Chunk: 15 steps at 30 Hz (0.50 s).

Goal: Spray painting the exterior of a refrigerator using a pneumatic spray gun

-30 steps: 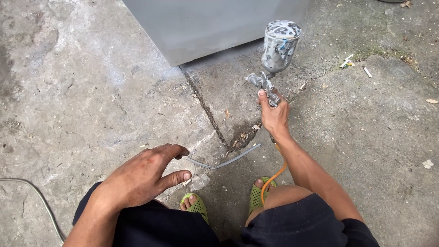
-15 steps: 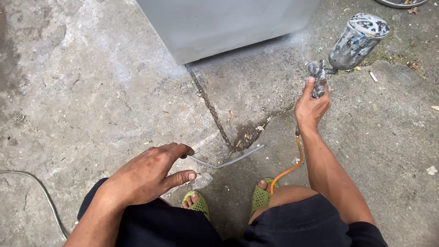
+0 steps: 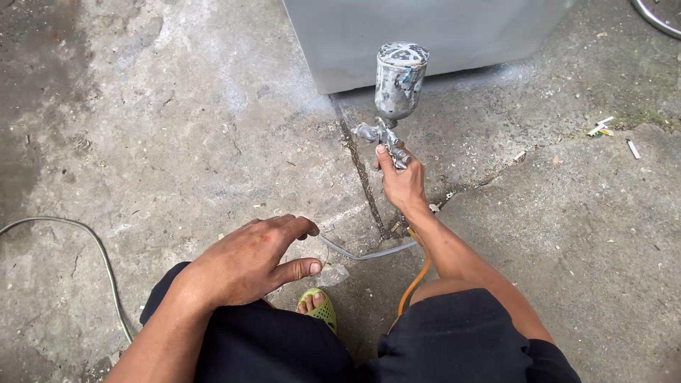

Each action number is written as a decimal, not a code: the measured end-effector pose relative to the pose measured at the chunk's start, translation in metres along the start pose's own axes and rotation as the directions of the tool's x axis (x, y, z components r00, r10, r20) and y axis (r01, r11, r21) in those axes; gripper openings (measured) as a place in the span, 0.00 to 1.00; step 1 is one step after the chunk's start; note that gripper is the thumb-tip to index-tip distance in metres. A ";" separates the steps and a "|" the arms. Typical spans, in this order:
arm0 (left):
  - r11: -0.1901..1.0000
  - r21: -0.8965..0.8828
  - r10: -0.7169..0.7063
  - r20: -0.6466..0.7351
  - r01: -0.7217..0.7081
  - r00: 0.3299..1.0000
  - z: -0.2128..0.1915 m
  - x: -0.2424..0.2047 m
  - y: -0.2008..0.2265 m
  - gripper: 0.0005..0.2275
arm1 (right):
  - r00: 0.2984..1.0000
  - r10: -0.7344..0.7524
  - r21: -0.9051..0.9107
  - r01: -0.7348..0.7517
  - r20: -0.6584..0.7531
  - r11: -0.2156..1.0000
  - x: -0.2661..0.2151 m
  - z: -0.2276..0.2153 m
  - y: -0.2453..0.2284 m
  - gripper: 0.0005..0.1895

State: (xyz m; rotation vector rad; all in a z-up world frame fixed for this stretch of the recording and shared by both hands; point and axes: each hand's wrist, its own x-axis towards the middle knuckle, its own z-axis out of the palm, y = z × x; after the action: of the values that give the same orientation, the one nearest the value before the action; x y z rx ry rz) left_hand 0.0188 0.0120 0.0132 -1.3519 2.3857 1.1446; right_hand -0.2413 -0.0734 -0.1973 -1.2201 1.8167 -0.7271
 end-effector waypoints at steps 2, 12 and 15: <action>1.000 -0.003 -0.001 -0.009 0.001 1.000 0.000 -0.007 -0.005 0.27 | 0.999 0.033 0.037 -0.034 0.028 0.999 0.000 0.003 0.001 0.32; 0.996 -0.044 0.077 0.060 -0.075 0.995 -0.007 0.005 -0.009 0.27 | 0.839 0.077 0.042 -0.064 -0.539 0.997 0.026 -0.070 0.060 0.37; 0.995 -0.060 0.082 0.095 -0.076 0.992 -0.011 0.008 -0.005 0.28 | 0.795 0.206 0.030 -0.231 -0.570 0.973 0.027 -0.071 0.066 0.53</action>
State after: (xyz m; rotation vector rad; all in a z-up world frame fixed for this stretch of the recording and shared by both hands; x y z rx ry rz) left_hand 0.0207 -0.0025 0.0144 -1.1979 2.3742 1.2761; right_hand -0.3388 -0.0729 -0.2231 -0.8344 2.4268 -0.9985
